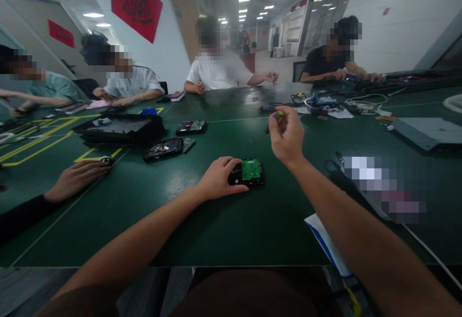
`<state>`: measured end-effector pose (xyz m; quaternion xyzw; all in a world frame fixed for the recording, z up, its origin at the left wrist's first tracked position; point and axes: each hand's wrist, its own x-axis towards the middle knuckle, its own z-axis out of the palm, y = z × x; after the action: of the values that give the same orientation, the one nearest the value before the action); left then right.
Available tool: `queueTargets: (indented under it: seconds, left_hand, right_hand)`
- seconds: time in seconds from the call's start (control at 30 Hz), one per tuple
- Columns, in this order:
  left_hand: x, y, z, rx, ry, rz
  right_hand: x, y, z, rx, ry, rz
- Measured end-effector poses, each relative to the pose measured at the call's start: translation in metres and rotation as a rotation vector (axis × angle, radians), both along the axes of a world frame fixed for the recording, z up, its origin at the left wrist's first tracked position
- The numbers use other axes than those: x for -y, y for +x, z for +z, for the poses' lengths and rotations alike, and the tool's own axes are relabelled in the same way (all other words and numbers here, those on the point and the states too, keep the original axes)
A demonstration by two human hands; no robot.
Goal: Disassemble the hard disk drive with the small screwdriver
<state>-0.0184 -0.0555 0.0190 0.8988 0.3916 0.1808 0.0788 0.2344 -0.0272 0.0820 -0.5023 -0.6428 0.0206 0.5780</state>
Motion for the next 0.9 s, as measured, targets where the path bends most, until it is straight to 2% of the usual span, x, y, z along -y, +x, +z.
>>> queueTargets:
  seconds: [0.17,0.27,0.33,0.47,0.57,0.63,0.77,0.9]
  left_hand:
    - [-0.003,-0.039,0.001,-0.049,-0.025,0.191]
    - [-0.005,-0.055,0.008,-0.122,-0.050,0.286]
    - [-0.009,-0.051,0.016,-0.165,-0.080,0.301]
    - [-0.023,-0.017,0.027,-0.209,-0.102,0.180]
    - [-0.031,0.002,0.025,-0.264,-0.124,0.143]
    - [-0.033,0.003,0.021,-0.278,-0.138,0.132]
    - [-0.031,-0.024,0.015,-0.250,-0.123,0.198]
    - [-0.029,-0.077,0.013,-0.244,-0.154,0.363]
  right_hand:
    - [-0.020,0.014,-0.025,0.028,-0.074,-0.056]
    - [-0.031,0.018,-0.038,0.027,-0.061,-0.071]
    - [-0.036,0.020,-0.044,-0.003,-0.017,-0.091]
    - [-0.040,0.022,-0.050,-0.008,0.029,-0.098]
    - [-0.040,0.025,-0.052,-0.014,0.039,-0.099]
    - [-0.040,0.026,-0.053,-0.022,0.041,-0.098]
    - [-0.042,0.026,-0.055,-0.024,0.046,-0.089]
    - [-0.043,0.026,-0.056,-0.021,0.056,-0.080]
